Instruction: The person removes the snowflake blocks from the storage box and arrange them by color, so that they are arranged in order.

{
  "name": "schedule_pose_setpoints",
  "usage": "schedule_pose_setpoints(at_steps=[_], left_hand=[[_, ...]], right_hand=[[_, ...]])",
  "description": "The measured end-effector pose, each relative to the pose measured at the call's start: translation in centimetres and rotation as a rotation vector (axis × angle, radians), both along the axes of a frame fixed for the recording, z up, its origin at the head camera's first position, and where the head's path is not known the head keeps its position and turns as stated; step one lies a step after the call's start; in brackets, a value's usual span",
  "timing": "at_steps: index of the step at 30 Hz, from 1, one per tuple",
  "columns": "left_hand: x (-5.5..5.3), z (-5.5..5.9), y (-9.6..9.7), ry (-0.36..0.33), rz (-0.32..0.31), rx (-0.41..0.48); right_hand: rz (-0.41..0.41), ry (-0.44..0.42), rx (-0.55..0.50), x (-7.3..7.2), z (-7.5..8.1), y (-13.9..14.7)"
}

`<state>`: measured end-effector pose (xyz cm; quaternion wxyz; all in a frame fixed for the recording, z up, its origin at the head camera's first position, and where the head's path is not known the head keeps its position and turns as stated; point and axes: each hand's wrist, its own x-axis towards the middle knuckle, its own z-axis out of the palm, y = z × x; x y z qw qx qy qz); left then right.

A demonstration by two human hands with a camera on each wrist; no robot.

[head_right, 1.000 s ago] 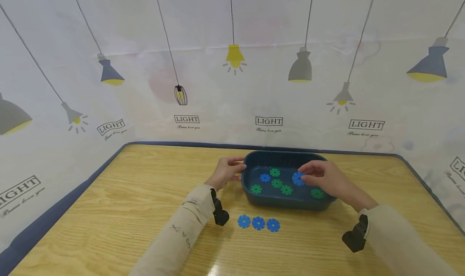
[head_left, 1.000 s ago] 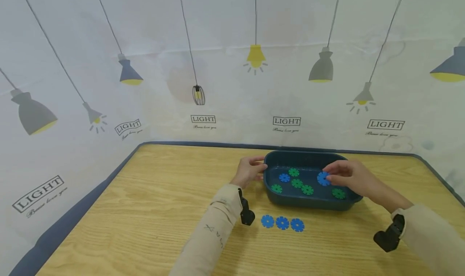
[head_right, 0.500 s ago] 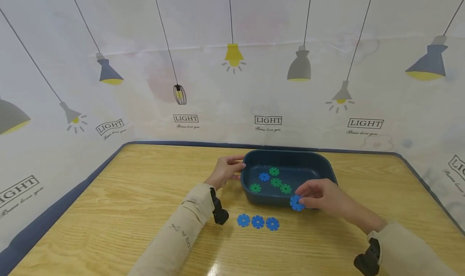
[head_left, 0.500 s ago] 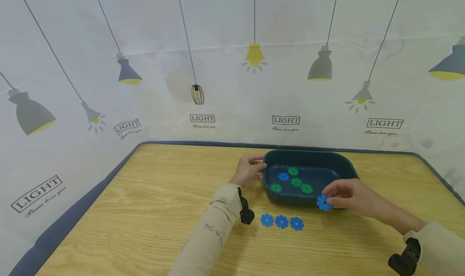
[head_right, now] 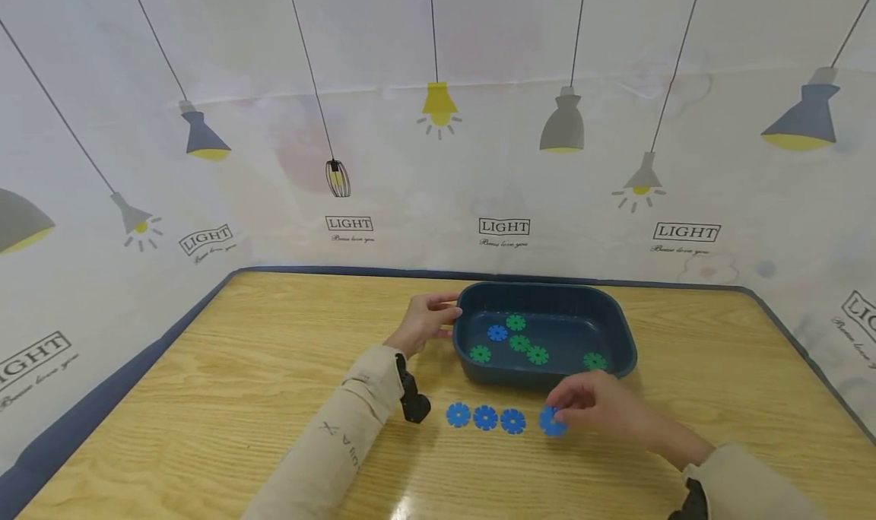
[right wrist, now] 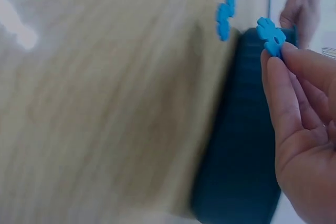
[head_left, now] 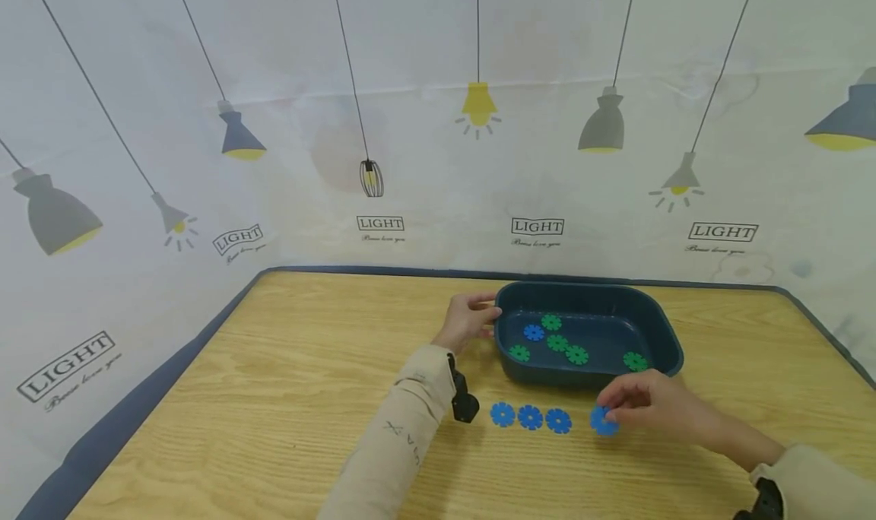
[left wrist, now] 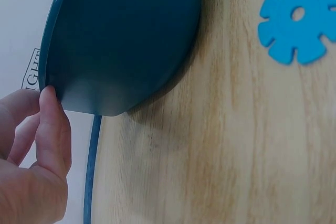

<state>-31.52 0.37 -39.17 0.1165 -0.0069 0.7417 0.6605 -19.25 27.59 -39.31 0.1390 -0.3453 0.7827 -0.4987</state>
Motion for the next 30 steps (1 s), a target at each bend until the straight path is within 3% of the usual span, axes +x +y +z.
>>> schedule_pose_setpoints(at_steps=[5, 12, 22, 30], left_hand=[[0.1, 0.0, 0.0, -0.004, 0.002, 0.004], [0.2, 0.0, -0.1, 0.021, -0.008, 0.010], [0.0, -0.2, -0.1, 0.019, -0.013, 0.019], [0.0, -0.1, -0.1, 0.009, -0.006, 0.021]], right_hand=[[-0.033, 0.019, 0.065, 0.1, -1.5, -0.4], [-0.238, -0.022, 0.229, 0.1, -2.6, -1.3], [-0.347, 0.111, 0.267, 0.4, -3.1, -2.3], [-0.401, 0.123, 0.302, 0.6, -2.9, -2.7]])
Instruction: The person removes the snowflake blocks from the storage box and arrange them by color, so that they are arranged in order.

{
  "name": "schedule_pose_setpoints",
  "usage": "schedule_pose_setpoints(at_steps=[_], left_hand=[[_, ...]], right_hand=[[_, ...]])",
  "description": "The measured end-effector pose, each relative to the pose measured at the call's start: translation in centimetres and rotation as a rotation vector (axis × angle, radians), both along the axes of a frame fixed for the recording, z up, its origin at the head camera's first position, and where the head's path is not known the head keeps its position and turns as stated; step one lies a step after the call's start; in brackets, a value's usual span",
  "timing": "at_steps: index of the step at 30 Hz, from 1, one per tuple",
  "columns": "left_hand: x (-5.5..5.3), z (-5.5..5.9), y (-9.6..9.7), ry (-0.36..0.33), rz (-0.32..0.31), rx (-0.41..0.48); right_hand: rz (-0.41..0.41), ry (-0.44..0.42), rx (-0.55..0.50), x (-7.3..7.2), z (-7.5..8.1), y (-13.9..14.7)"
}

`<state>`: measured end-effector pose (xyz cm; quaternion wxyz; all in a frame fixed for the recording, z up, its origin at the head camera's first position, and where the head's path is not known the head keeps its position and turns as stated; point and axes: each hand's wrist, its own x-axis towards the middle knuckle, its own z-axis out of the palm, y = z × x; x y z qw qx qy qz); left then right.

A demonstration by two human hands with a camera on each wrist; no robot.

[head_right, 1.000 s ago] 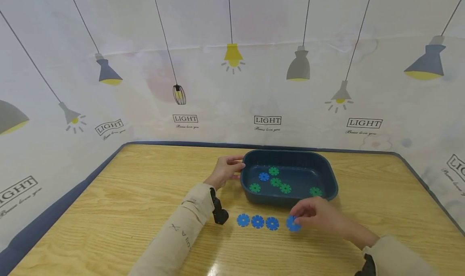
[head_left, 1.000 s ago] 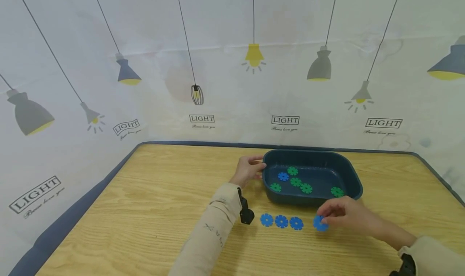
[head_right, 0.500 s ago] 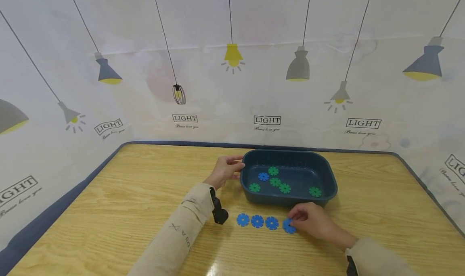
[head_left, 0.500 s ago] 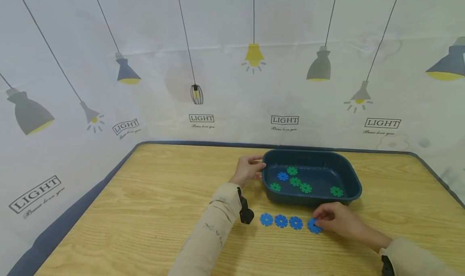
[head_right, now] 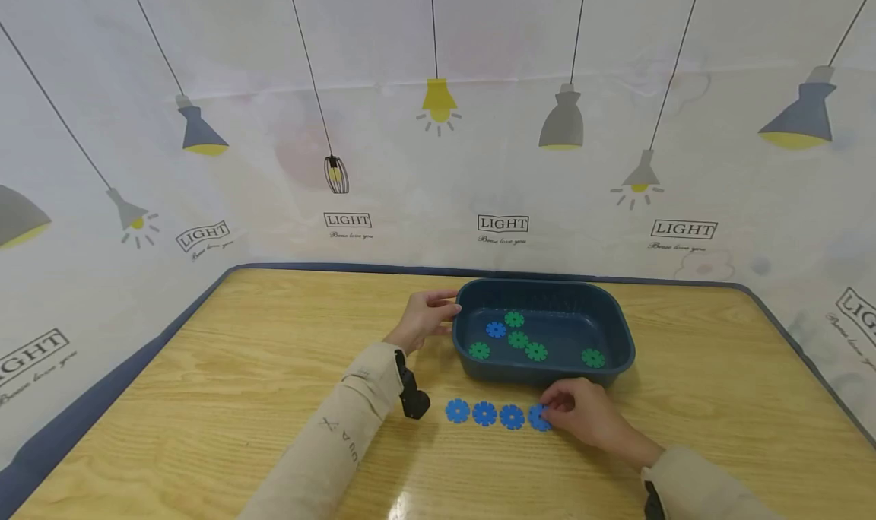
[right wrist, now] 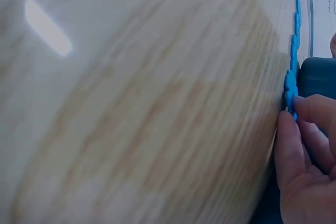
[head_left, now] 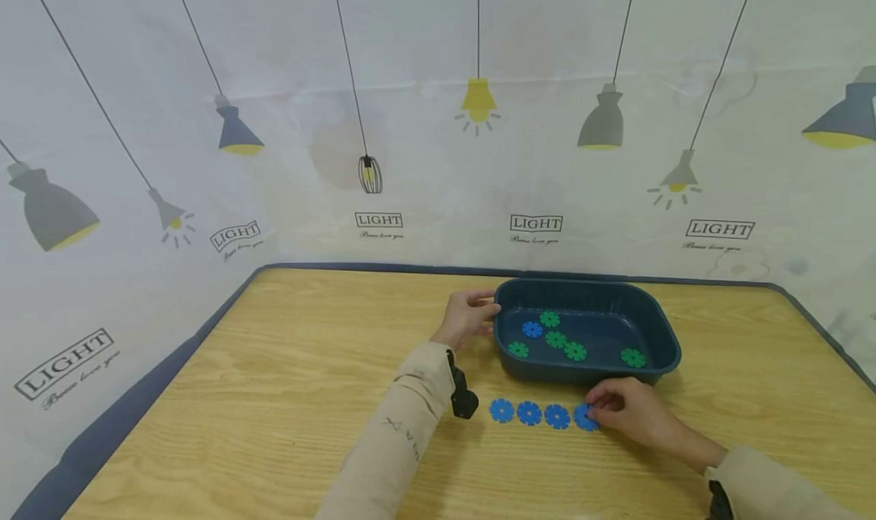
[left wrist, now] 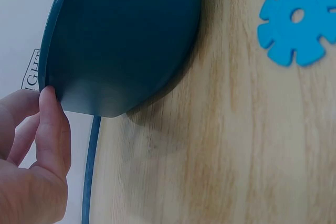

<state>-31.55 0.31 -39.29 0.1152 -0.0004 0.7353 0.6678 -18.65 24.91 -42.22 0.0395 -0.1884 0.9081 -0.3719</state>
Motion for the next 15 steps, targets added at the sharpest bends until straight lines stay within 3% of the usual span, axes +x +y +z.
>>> schedule_pose_setpoints(at_steps=[15], left_hand=[[-0.04, -0.05, 0.05, -0.004, 0.008, -0.019]], right_hand=[[-0.005, -0.015, -0.016, 0.21, 0.27, 0.10]])
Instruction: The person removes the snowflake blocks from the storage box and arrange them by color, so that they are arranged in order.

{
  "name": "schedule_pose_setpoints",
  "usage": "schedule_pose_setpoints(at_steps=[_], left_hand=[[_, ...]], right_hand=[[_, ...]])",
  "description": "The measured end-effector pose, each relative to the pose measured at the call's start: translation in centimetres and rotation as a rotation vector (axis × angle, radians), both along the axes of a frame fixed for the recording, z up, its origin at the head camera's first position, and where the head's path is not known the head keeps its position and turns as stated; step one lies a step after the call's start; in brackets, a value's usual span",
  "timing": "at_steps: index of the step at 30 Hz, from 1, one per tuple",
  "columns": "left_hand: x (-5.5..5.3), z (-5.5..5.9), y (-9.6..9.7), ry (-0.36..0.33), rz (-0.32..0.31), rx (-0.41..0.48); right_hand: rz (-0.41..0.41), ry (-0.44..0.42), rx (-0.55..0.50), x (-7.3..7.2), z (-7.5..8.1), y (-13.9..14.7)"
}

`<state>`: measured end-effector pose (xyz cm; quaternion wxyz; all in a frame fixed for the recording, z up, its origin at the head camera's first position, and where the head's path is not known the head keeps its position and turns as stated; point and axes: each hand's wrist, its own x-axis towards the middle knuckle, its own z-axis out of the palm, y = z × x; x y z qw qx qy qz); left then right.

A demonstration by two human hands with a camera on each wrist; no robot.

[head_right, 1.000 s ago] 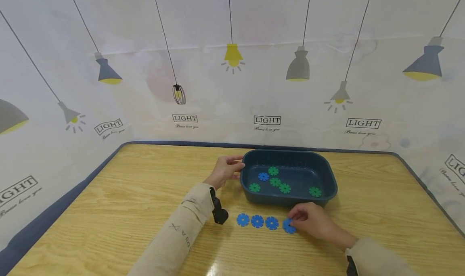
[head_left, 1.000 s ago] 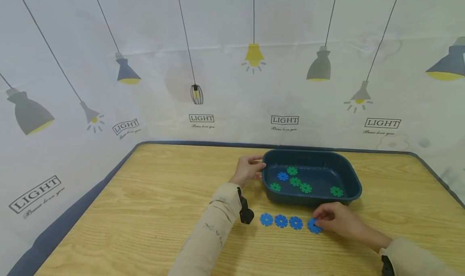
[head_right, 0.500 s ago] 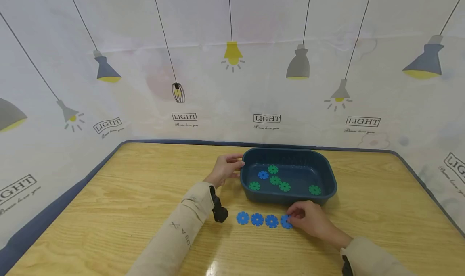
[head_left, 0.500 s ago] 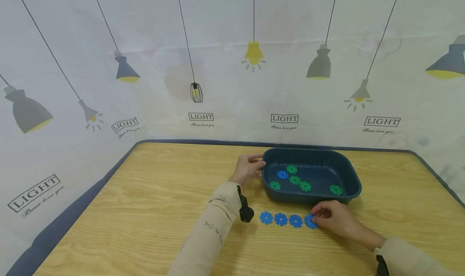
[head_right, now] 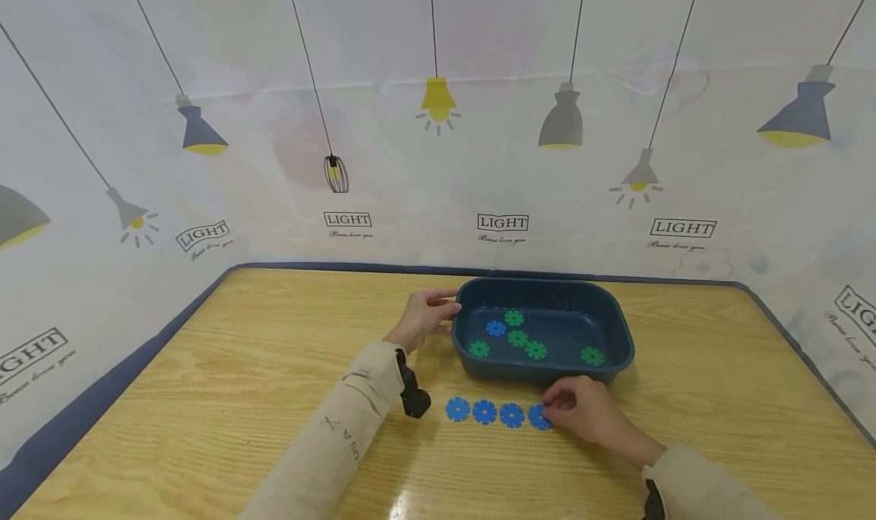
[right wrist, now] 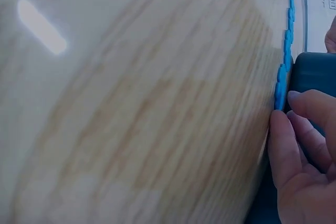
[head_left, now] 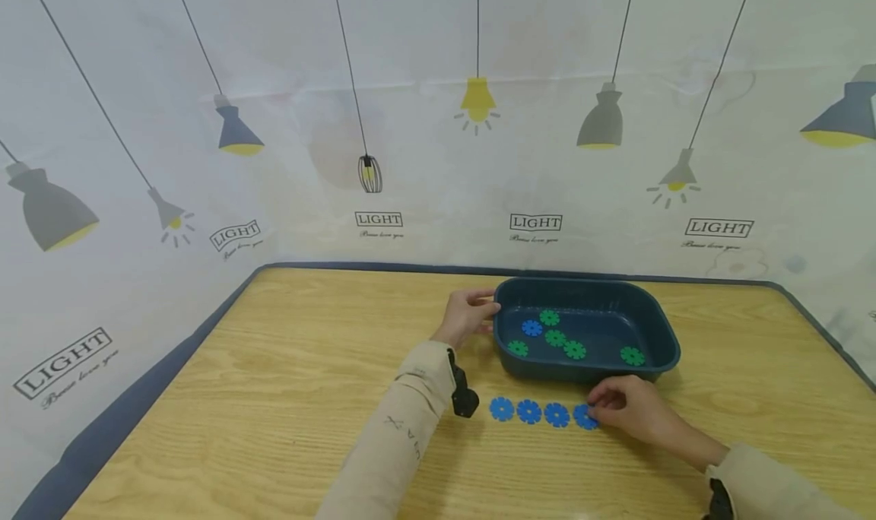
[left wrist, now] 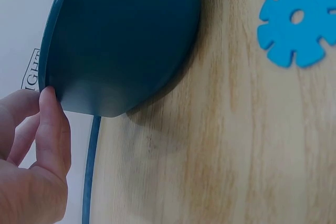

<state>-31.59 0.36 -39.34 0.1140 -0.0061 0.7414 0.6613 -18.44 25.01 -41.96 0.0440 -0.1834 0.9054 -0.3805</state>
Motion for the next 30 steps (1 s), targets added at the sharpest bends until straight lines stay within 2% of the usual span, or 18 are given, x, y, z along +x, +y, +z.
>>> schedule_pose_setpoints(at_steps=[8, 13, 17, 22, 26, 30], left_hand=[[-0.1, -0.3, 0.0, 0.000, -0.001, 0.022], [0.0, -0.2, 0.1, -0.005, 0.007, 0.023], [0.0, 0.0, 0.1, -0.002, 0.016, 0.013], [0.0, 0.1, 0.1, 0.003, 0.023, 0.010], [0.2, 0.1, 0.1, 0.008, 0.018, 0.005], [0.2, 0.1, 0.1, 0.006, 0.015, 0.011]], right_hand=[[0.027, -0.010, -0.084, 0.5, 0.8, 0.6], [0.065, 0.017, -0.131, 0.7, 2.4, 0.5], [0.061, 0.058, -0.149, 0.5, 4.1, -0.1], [0.027, 0.110, -0.112, -0.4, 6.3, -1.0], [0.006, 0.134, -0.101, -1.5, 7.2, -1.6], [0.016, 0.077, -0.121, -3.0, 7.5, -2.2]])
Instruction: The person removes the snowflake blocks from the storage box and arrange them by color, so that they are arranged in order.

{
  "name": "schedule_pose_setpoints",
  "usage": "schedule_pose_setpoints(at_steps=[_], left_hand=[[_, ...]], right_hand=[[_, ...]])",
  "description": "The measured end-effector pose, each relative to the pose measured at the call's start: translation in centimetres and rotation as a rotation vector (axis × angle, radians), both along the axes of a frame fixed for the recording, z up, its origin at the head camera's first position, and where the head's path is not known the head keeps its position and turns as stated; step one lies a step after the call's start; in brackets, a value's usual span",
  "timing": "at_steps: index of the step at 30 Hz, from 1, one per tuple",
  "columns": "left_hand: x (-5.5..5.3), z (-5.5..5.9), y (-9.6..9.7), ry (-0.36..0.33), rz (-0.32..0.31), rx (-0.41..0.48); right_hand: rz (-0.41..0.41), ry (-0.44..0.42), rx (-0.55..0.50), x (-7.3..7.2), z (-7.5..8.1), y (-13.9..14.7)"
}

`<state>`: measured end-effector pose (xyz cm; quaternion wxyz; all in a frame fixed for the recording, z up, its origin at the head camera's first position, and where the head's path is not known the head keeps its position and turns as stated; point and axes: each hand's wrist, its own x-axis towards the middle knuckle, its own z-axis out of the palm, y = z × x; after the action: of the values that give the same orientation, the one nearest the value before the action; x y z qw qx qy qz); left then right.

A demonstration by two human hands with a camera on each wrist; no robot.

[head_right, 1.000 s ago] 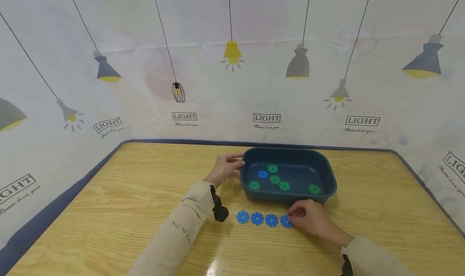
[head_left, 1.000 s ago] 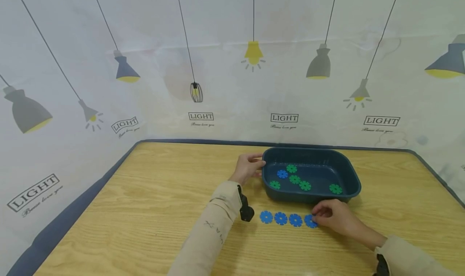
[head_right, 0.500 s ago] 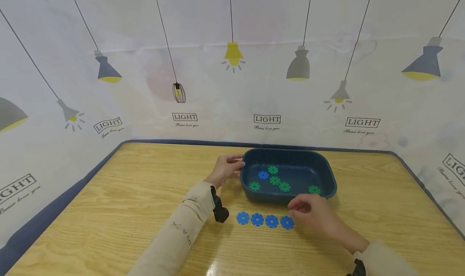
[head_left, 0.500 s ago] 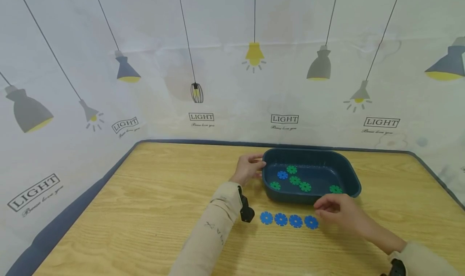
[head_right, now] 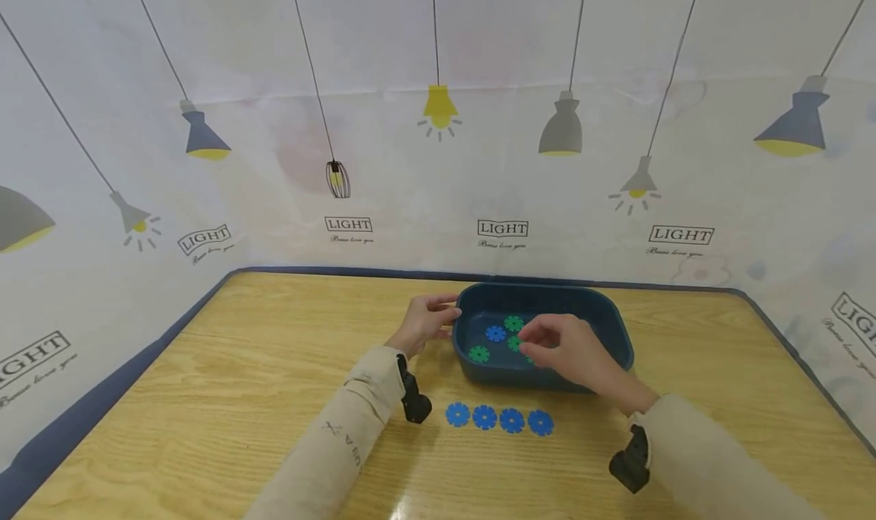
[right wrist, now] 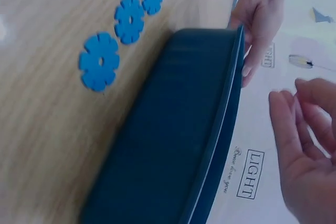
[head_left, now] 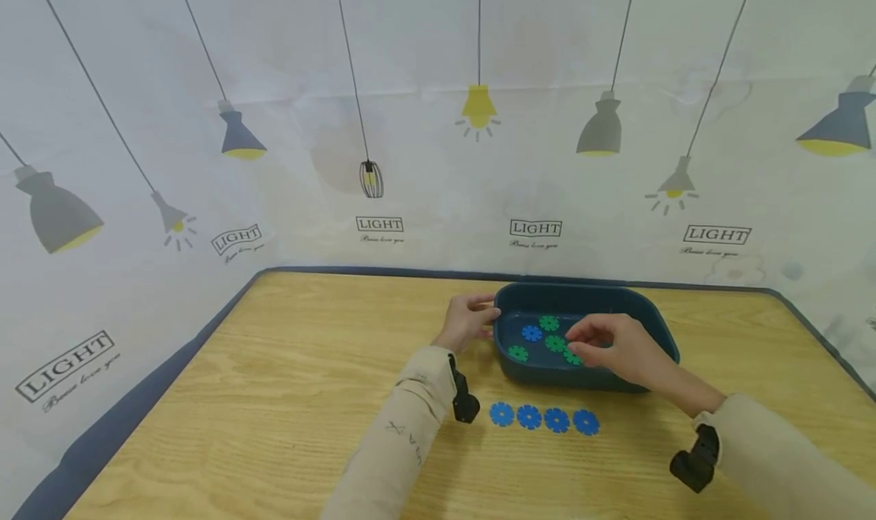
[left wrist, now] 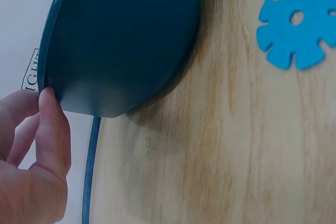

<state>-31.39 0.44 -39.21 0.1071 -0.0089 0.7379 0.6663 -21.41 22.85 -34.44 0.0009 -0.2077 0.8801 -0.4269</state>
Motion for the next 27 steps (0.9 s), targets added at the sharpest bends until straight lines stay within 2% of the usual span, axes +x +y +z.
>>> schedule_pose_setpoints(at_steps=[4, 8, 13, 16, 21, 27], left_hand=[[0.0, 0.0, 0.0, -0.001, -0.003, 0.005], [-0.1, -0.1, 0.0, 0.001, -0.004, 0.003], [-0.3, -0.3, 0.0, -0.015, 0.008, 0.005], [-0.3, -0.3, 0.0, -0.017, 0.014, 0.007], [-0.2, -0.4, 0.0, -0.007, 0.007, 0.011], [-0.1, -0.3, -0.1, -0.006, 0.002, 0.022]], right_hand=[[0.022, -0.061, -0.035, -1.5, 0.0, -0.4], [0.007, -0.090, -0.070, -3.0, -0.2, -0.9], [-0.040, -0.117, -0.066, -5.0, -1.2, -1.7], [-0.042, -0.123, -0.038, -6.0, -2.1, -2.1], [-0.010, -0.168, -0.006, -7.2, -3.2, -2.4], [-0.030, -0.259, -0.011, -8.1, -3.3, -2.7]])
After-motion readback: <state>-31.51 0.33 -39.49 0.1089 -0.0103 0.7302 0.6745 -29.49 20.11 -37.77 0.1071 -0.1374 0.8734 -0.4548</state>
